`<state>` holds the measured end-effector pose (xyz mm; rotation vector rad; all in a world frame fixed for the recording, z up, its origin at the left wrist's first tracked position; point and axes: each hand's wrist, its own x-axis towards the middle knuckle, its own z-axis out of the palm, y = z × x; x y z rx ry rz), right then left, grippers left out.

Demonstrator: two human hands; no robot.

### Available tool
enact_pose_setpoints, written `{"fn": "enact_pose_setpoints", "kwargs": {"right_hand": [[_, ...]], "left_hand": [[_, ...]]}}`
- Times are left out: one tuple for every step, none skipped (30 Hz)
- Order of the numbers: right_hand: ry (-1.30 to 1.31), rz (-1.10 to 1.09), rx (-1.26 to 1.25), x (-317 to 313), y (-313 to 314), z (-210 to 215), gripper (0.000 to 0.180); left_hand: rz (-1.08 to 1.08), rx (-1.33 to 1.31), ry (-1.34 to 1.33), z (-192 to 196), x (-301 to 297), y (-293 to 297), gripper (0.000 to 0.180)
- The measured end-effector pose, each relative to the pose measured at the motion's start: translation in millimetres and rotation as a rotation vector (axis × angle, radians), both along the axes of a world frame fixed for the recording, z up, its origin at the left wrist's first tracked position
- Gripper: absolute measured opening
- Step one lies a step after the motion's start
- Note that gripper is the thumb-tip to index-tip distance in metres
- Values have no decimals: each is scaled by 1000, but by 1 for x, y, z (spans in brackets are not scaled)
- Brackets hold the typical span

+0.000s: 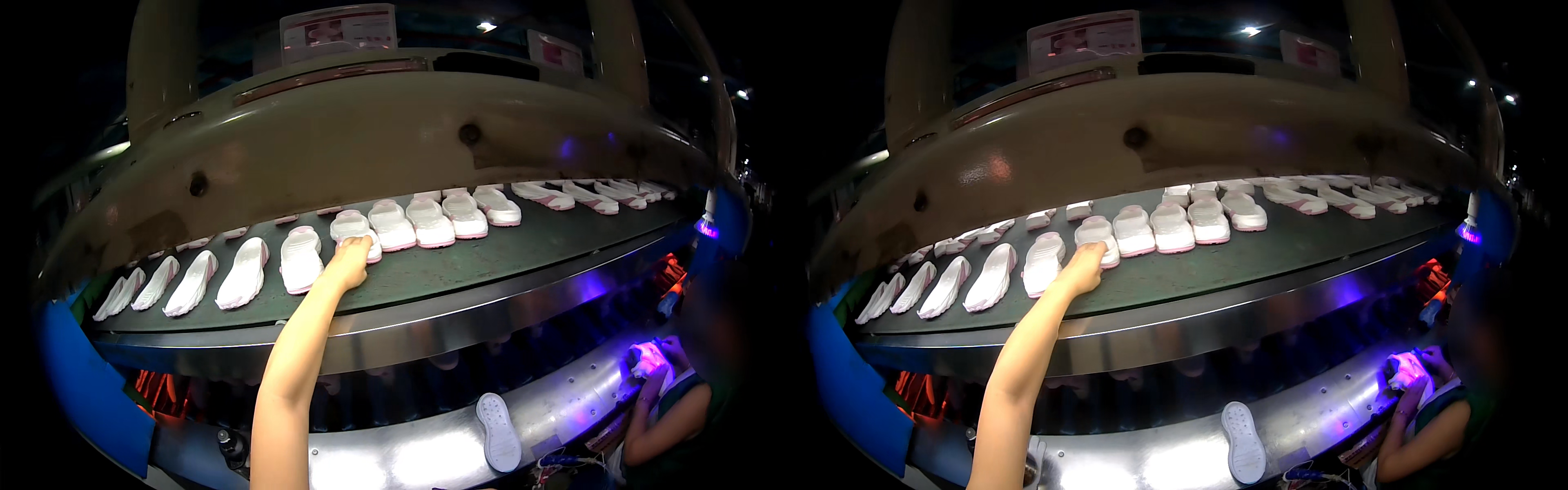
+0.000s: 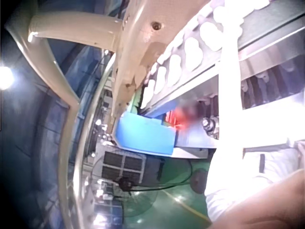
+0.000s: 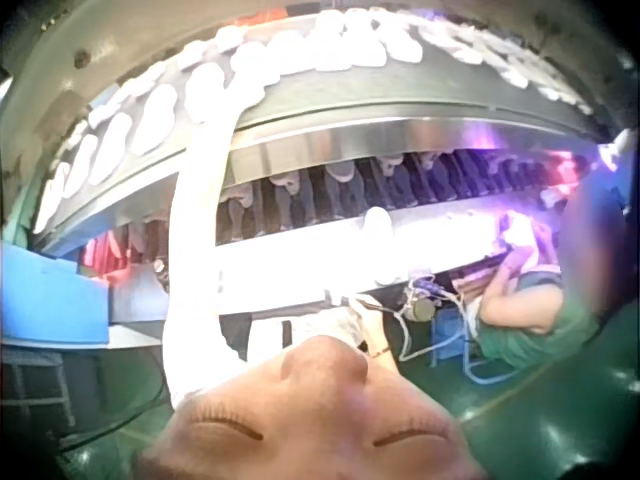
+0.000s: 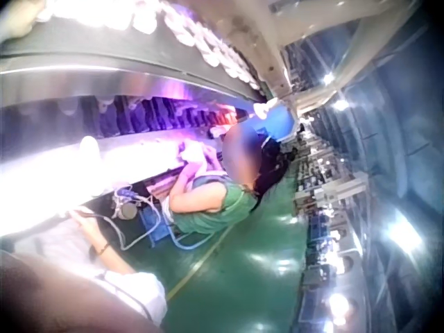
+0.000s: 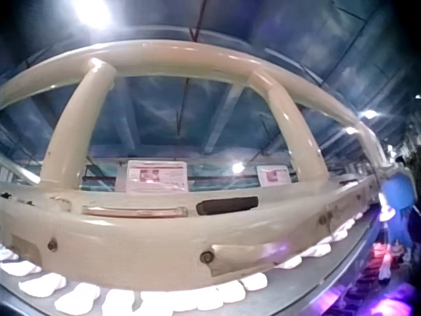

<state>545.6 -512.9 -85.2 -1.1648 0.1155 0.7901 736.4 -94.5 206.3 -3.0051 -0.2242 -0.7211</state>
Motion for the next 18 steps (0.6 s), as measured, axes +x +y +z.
{"fn": "enact_pose_setpoints", "kwargs": {"right_hand": [[13, -10, 5, 0, -2, -3, 8], [11, -15, 7, 0, -4, -6, 8], [13, -20, 9, -2, -4, -9, 8], [-4, -13, 7, -2, -7, -12, 9], [-14, -13, 0, -3, -8, -14, 9], [-24, -12, -4, -3, -8, -16, 9], [-35, -28, -15, -1, -9, -15, 9], [-30, -40, -23, 0, -11, -14, 9], [-22, -51, -32, 0, -13, -14, 9], [2, -59, -36, -2, -13, -14, 8], [-7, -48, -40, -2, -8, -6, 8], [-15, -38, -44, -2, -6, 2, 8], [-34, -34, -42, -1, -2, 18, 8], [-48, -18, -51, 0, -3, 18, 8], [-65, 0, -57, 2, -2, 19, 7], [-78, 13, -82, 7, -4, 4, 7], [-75, 27, -93, 3, -6, 6, 7], [-96, 35, -90, 6, -8, 11, 7]], "left_hand": [[-60, 26, -5, -1, -1, -4, 45], [-154, 95, -100, -5, 0, -7, 28], [-176, 82, -95, -6, 1, -9, 28], [-191, 68, -93, -6, 0, -12, 27], [-207, 52, -92, -7, -1, -13, 27], [-221, 31, -94, -7, -2, -15, 27], [-244, 14, -101, -7, 1, -20, 28], [-267, -3, -107, -8, 4, -25, 29], [-289, -20, -112, -9, 7, -30, 29], [-304, -18, -109, -12, 10, -36, 30], [-308, -25, -116, -11, 1, -36, 30], [-328, -101, -105, -9, -8, -37, 32], [-353, -178, -86, -10, -12, -40, 34], [-346, -266, -57, -12, -13, -38, 39], [-304, -237, -110, -7, -20, -35, 41], [-276, -217, -163, -1, -23, -36, 42], [-233, -194, -199, 2, -31, -32, 44], [-93, 6, -319, 5, -41, -25, 44]]}}
